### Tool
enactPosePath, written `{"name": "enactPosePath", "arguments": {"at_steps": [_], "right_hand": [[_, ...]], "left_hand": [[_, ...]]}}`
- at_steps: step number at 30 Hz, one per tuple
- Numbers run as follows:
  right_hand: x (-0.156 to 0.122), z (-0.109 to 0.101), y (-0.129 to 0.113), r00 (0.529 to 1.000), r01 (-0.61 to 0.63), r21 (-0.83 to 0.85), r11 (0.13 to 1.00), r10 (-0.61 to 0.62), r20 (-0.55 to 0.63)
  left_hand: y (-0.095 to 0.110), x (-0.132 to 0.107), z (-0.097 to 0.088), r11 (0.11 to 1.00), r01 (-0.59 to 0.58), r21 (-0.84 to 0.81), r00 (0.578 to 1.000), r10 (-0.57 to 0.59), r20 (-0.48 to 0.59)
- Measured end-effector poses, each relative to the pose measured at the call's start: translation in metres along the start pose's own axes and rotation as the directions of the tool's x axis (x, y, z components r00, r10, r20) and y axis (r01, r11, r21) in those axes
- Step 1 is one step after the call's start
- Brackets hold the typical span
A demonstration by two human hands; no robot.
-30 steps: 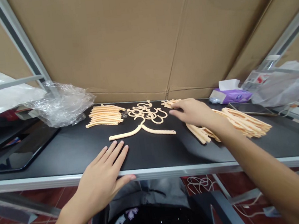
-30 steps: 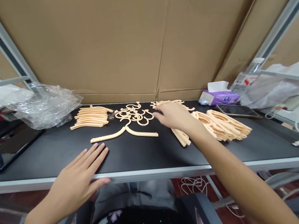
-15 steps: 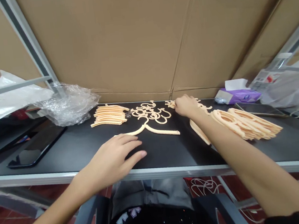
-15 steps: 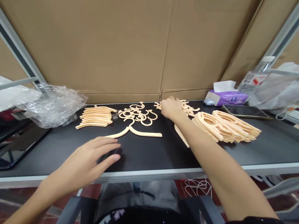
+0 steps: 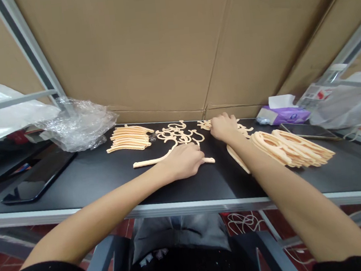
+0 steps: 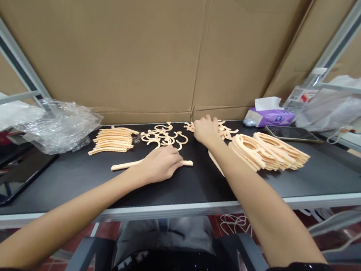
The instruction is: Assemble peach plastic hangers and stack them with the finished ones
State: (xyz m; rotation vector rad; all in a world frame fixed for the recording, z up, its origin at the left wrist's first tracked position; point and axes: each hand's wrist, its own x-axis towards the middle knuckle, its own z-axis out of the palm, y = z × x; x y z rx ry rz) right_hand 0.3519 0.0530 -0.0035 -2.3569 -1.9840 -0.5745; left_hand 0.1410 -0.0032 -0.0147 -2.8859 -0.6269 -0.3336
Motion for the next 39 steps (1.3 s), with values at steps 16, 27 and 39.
{"name": "enactPosePath", "arguments": {"at_steps": [16,27,39], "right_hand": [[-0.032,-0.048,-0.018,0.777,0.323,0.512,0.796,0.086,-0.624],[-0.069,-0.052,-0.013,0.896,0.292,0.843,0.451,-0.437,-0.076],[-0.064,-0.035,-0.025,0.929,0.054,0.967,0.247,-0.367,0.042]], "left_hand": [[-0.021,-0.035,-0.002,0.984,0.017,-0.18,0.961,-0.066,-0.27],[-0.024,-0.032,0.003,0.934,0.193,-0.301,0.97,-0.227,-0.082],[-0.029,-0.032,0.004,0.926,0.215,-0.312,0.962,-0.255,-0.094]]}}
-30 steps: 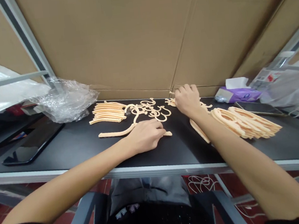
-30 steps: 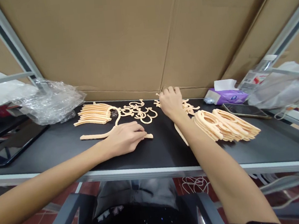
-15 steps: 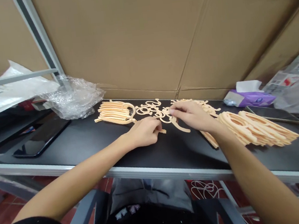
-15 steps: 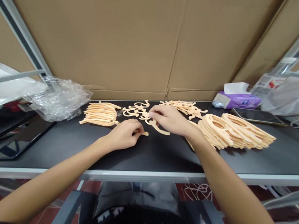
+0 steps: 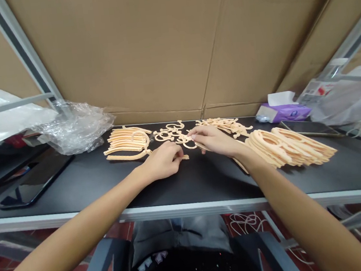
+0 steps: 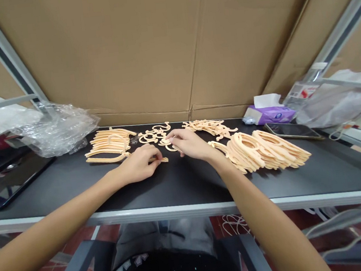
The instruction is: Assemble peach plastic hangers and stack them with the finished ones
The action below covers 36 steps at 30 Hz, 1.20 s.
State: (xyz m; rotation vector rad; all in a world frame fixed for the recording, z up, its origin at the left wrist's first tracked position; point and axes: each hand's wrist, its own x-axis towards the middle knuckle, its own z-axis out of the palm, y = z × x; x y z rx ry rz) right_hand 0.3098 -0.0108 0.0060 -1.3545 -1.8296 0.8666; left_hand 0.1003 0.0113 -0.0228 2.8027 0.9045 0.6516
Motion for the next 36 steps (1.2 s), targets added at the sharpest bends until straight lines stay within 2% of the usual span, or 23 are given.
{"name": "enactPosePath", "arguments": {"at_steps": [5,9,15,18,23,27,36], "right_hand": [[-0.002,0.0006,-0.0017,0.994,-0.013,-0.161,0.987,0.03,0.101],[-0.0053,-0.0034,-0.0041,0.985,-0.013,-0.219,0.976,0.051,0.167],[-0.0039,-0.0074,-0.0007,0.978,0.153,-0.251,0.956,-0.11,0.178],[-0.0039,-0.0074,-0.0001,0.974,0.126,-0.247,0.961,-0.073,0.212],[-0.0061,-0.0069,-0.0041,0.978,0.128,-0.382,0.915,-0.053,0.201],[-0.0071,-0.0063,-0.0064,0.977,0.073,-0.366,0.928,0.007,0.213],[-0.0048,-0.0052,-0.0028,0.971,0.079,-0.406,0.91,0.022,0.237]], "left_hand": [[0.0007,-0.0002,0.0,1.0,0.028,0.01,1.0,-0.028,0.003],[0.0019,-0.0003,-0.0011,0.999,0.035,0.02,0.999,-0.036,0.007],[0.0015,0.0003,-0.0005,0.999,0.048,0.025,0.999,-0.048,0.015],[0.0002,0.0002,0.0006,0.999,0.042,0.022,0.999,-0.042,0.013],[0.0009,0.0003,0.0004,0.999,0.041,0.016,0.999,-0.041,0.007],[0.0031,0.0009,-0.0013,0.998,0.057,0.018,0.998,-0.058,0.026],[0.0004,0.0018,0.0011,1.0,0.03,-0.002,0.999,-0.03,0.015]]}}
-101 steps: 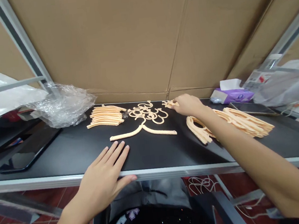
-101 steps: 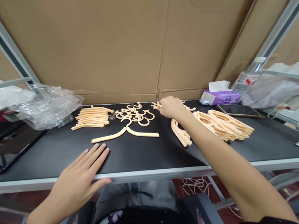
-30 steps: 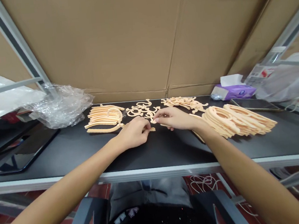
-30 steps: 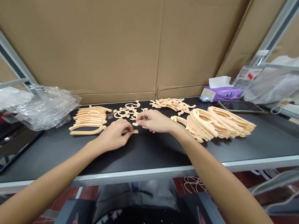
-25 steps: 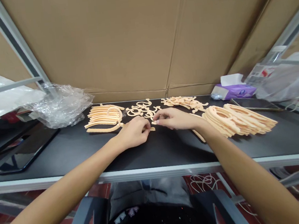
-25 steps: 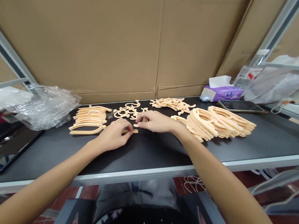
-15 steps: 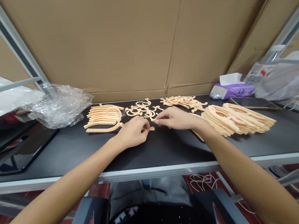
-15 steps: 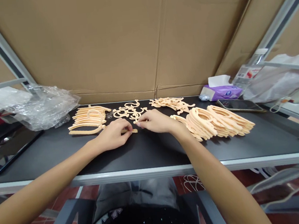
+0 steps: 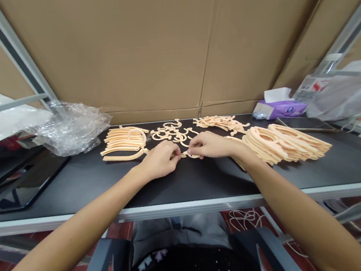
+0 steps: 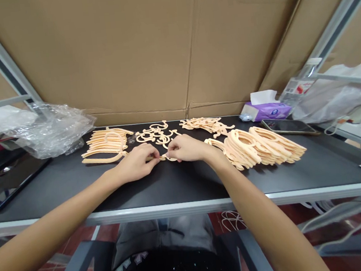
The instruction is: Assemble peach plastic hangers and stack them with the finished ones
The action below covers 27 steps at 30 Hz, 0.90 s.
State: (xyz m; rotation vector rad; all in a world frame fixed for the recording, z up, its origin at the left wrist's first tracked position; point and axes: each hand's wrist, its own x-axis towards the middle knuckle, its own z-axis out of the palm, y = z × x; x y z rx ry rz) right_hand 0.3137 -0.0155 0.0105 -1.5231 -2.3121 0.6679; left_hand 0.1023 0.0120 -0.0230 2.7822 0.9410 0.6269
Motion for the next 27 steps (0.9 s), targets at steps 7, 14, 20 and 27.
{"name": "enactPosePath", "arguments": {"at_steps": [7,14,20,27], "right_hand": [[0.003,0.001,0.003,0.998,-0.006,0.07,0.998,0.001,0.065],[0.003,0.003,0.004,1.0,-0.013,0.013,1.0,0.012,0.026],[0.002,0.005,-0.003,0.996,-0.09,-0.217,0.972,0.086,-0.024],[-0.003,0.009,-0.012,0.994,-0.094,-0.436,0.895,0.063,-0.086]], "left_hand": [[0.0,0.001,0.001,0.999,-0.031,-0.03,0.999,0.03,-0.019],[-0.002,0.003,0.003,0.998,-0.037,-0.05,0.999,0.036,-0.014],[-0.003,0.003,0.005,0.998,-0.036,-0.049,0.999,0.035,-0.024],[-0.006,0.003,0.008,0.999,-0.03,-0.036,0.999,0.029,-0.039]]}}
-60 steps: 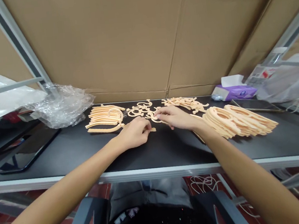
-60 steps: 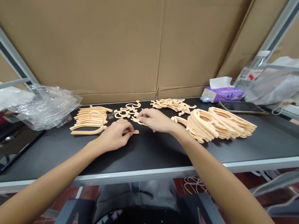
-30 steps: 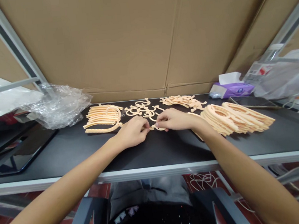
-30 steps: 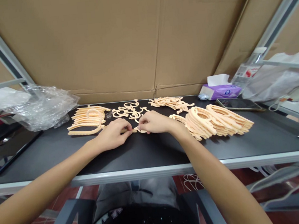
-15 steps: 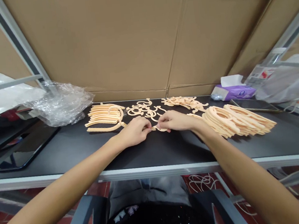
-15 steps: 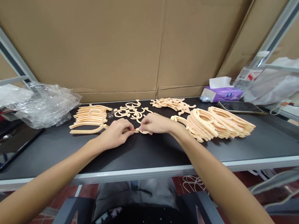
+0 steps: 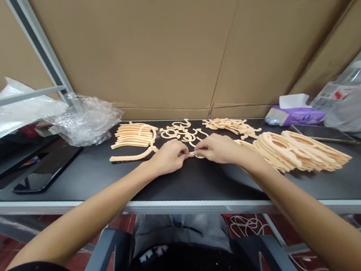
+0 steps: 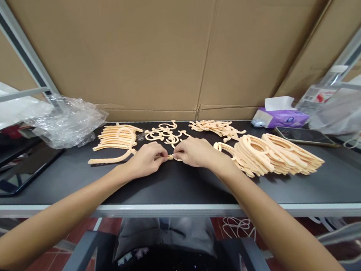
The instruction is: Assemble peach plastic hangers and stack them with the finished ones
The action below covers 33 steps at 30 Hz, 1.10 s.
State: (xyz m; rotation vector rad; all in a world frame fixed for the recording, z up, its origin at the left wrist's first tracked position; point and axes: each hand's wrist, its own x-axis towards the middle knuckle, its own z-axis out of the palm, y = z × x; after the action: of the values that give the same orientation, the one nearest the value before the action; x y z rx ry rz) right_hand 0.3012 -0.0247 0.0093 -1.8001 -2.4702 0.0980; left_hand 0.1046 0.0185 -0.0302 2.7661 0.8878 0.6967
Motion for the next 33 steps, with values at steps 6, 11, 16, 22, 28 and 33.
{"name": "enactPosePath", "arguments": {"at_steps": [6,11,16,22,28,33], "right_hand": [[-0.003,0.007,0.004,0.994,0.107,-0.095,0.99,-0.11,-0.023],[-0.004,0.007,0.001,0.98,0.194,-0.197,0.961,-0.198,-0.001],[-0.003,0.003,-0.001,0.969,0.246,-0.247,0.937,-0.245,0.035],[0.0,-0.003,-0.003,0.951,0.308,-0.293,0.905,-0.289,0.106],[0.004,-0.009,-0.005,0.931,0.361,-0.3,0.883,-0.327,0.16],[0.004,-0.007,-0.002,0.926,0.376,-0.283,0.882,-0.345,0.156]], "left_hand": [[-0.001,0.0,0.001,0.999,0.023,-0.029,0.999,-0.024,-0.029],[-0.003,0.0,0.0,0.999,-0.002,-0.041,0.999,0.001,-0.032],[-0.003,0.0,0.001,0.998,0.003,-0.055,0.999,-0.006,-0.051],[-0.002,0.0,0.0,0.996,0.016,-0.083,0.998,-0.022,-0.064],[-0.006,0.001,0.0,0.992,0.002,-0.13,0.999,-0.008,-0.051],[-0.006,0.001,0.0,0.99,-0.001,-0.141,0.998,-0.006,-0.055]]}}
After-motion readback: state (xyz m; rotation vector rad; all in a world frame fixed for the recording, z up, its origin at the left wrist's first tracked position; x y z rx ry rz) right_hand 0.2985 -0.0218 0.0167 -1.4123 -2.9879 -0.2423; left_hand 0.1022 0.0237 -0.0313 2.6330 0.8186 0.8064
